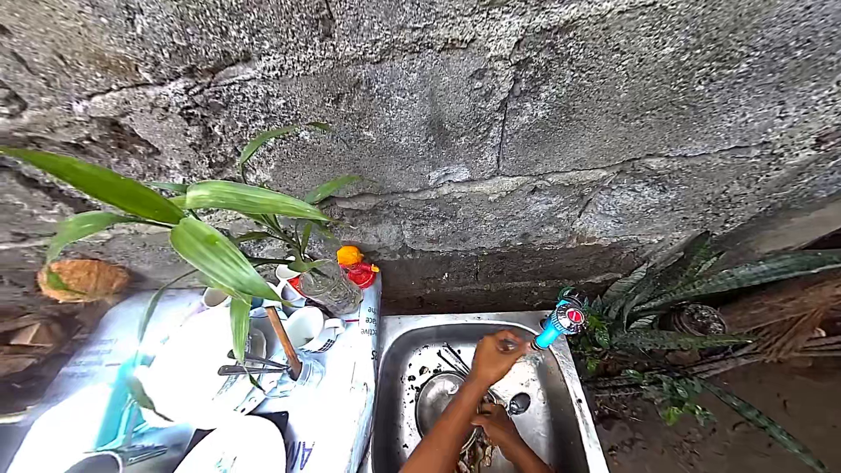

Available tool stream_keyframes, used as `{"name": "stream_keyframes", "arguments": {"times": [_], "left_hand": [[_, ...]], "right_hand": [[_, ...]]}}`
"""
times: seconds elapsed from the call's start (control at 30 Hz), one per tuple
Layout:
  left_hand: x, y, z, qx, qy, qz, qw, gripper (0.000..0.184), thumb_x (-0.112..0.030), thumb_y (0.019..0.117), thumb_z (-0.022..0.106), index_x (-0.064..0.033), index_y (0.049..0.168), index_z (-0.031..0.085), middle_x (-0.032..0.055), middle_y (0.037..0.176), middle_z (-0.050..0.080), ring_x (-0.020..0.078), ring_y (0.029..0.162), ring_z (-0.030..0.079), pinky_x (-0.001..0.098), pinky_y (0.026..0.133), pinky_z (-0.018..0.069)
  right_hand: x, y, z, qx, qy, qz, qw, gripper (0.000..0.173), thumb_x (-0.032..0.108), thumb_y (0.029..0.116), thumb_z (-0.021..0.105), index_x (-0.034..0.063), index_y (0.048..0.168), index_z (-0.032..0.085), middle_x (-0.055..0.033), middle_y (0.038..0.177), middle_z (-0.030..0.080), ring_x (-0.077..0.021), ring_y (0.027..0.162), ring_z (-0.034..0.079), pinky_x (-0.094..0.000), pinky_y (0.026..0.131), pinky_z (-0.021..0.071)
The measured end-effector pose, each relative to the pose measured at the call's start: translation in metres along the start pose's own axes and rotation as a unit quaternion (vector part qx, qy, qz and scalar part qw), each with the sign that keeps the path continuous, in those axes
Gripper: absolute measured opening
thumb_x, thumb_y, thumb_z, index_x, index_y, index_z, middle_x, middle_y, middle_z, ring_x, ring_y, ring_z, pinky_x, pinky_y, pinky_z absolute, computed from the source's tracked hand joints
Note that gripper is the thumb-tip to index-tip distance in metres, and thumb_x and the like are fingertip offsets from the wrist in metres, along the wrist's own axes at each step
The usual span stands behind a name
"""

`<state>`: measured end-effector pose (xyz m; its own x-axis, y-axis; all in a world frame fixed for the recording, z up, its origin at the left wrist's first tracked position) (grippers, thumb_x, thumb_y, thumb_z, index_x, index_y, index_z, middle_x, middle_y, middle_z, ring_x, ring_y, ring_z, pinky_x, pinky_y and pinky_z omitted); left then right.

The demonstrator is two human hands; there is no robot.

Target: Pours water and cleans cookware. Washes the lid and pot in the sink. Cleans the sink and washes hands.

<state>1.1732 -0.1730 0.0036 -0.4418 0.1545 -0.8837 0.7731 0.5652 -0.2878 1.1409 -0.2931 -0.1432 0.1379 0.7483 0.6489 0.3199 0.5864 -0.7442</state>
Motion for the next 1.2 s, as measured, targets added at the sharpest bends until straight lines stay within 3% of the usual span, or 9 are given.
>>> {"name": "stream_keyframes", "arguments": {"times": [0.13, 0.2, 0.3, 0.4, 0.47, 0.6, 0.73, 0.83, 1.2], "left_hand": [[0.062, -0.068, -0.069, -0.223, 0.142, -0.085, 0.961, 0.092, -0.059, 0.0779, 0.080, -0.0137, 0.152, 0.049, 0.0261, 0.149, 0.047, 0.0475, 0.137, 0.043, 0.0757, 0.110, 0.0225], [0.096, -0.093, -0.076, -0.264, 0.016, -0.142, 0.954, 0.098, -0.043, 0.0774, 0.086, -0.0055, 0.155, 0.039, 0.0264, 0.155, 0.039, 0.0455, 0.142, 0.038, 0.0728, 0.110, 0.0268], [0.108, -0.102, -0.044, -0.116, -0.351, -0.184, 0.911, 0.051, -0.021, 0.1008, 0.064, -0.0039, 0.146, 0.046, 0.0154, 0.128, 0.066, 0.0237, 0.113, 0.067, 0.0435, 0.095, 0.0559], [0.091, -0.097, -0.022, -0.082, -0.480, -0.166, 0.857, 0.043, 0.001, 0.0997, 0.056, 0.0008, 0.141, 0.043, 0.0199, 0.118, 0.068, 0.0278, 0.101, 0.070, 0.0455, 0.089, 0.0597], [0.084, -0.092, -0.019, -0.099, -0.457, -0.151, 0.871, 0.045, 0.004, 0.0986, 0.057, 0.0022, 0.141, 0.043, 0.0193, 0.121, 0.066, 0.0252, 0.104, 0.069, 0.0430, 0.091, 0.0588], [0.066, -0.086, -0.019, -0.063, -0.385, -0.112, 0.914, 0.033, 0.002, 0.0976, 0.059, 0.0036, 0.130, 0.055, 0.0145, 0.113, 0.071, 0.0194, 0.099, 0.071, 0.0381, 0.091, 0.0593], [0.049, -0.082, -0.009, 0.010, -0.285, -0.052, 0.957, 0.034, -0.001, 0.0963, 0.060, 0.0041, 0.130, 0.057, 0.0132, 0.115, 0.070, 0.0166, 0.104, 0.069, 0.0368, 0.096, 0.0577], [0.043, -0.088, -0.004, -0.004, -0.205, -0.021, 0.979, 0.033, -0.003, 0.0923, 0.059, 0.0041, 0.124, 0.060, 0.0105, 0.113, 0.068, 0.0115, 0.105, 0.065, 0.0333, 0.097, 0.0533], [0.042, -0.094, -0.024, -0.011, -0.097, -0.023, 0.995, 0.040, -0.004, 0.0951, 0.062, 0.0047, 0.134, 0.058, 0.0181, 0.121, 0.069, 0.0211, 0.113, 0.068, 0.0403, 0.104, 0.0529]], "right_hand": [[0.017, -0.034, -0.042, -0.071, 0.115, -0.018, 0.991, 0.016, 0.010, 0.0952, 0.070, -0.0039, 0.103, 0.071, -0.0147, 0.084, 0.069, -0.0186, 0.063, 0.061, -0.0357, 0.059, 0.0522], [0.016, -0.047, -0.061, -0.082, 0.213, -0.053, 0.972, 0.009, 0.004, 0.0952, 0.068, -0.0048, 0.096, 0.070, -0.0109, 0.073, 0.069, -0.0133, 0.052, 0.059, -0.0284, 0.050, 0.0506], [0.017, -0.054, -0.079, -0.049, 0.244, -0.103, 0.963, 0.007, 0.001, 0.0956, 0.064, -0.0039, 0.094, 0.069, -0.0088, 0.072, 0.069, -0.0118, 0.053, 0.061, -0.0263, 0.049, 0.0512], [0.037, -0.065, -0.103, -0.125, 0.007, -0.165, 0.978, 0.036, 0.023, 0.0897, 0.078, 0.0008, 0.117, 0.069, -0.0150, 0.095, 0.072, -0.0234, 0.082, 0.069, -0.0426, 0.077, 0.0573], [0.054, -0.079, -0.118, -0.249, -0.069, -0.228, 0.939, 0.069, 0.040, 0.0859, 0.080, -0.0020, 0.136, 0.057, -0.0257, 0.109, 0.068, -0.0389, 0.097, 0.068, -0.0591, 0.088, 0.0540], [0.084, -0.074, -0.128, -0.392, 0.009, -0.357, 0.848, 0.038, 0.023, 0.1002, 0.050, -0.0036, 0.124, 0.064, -0.0214, 0.120, 0.062, -0.0296, 0.109, 0.062, -0.0460, 0.096, 0.0516], [0.113, -0.056, -0.087, -0.308, -0.087, -0.478, 0.818, 0.050, 0.035, 0.1040, 0.045, -0.0030, 0.128, 0.066, -0.0223, 0.138, 0.061, -0.0365, 0.136, 0.053, -0.0532, 0.116, 0.0400], [0.134, -0.063, -0.058, -0.215, -0.235, -0.613, 0.723, 0.060, 0.049, 0.1091, 0.033, 0.0085, 0.104, 0.076, -0.0094, 0.113, 0.075, -0.0294, 0.132, 0.059, -0.0500, 0.122, 0.0346], [0.150, -0.036, -0.087, -0.207, -0.210, -0.516, 0.804, 0.044, 0.021, 0.1087, 0.040, -0.0050, 0.108, 0.075, -0.0175, 0.118, 0.074, -0.0341, 0.130, 0.061, -0.0489, 0.125, 0.0286]]}}
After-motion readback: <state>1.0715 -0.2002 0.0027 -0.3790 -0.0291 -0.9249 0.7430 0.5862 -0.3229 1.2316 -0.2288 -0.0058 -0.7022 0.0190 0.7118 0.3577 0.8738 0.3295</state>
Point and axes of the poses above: each hand's wrist, its own y-axis towards the middle knuckle, its own z-axis out of the palm, x = y × z, the point moved 5 cm from there along y, towards the middle knuckle
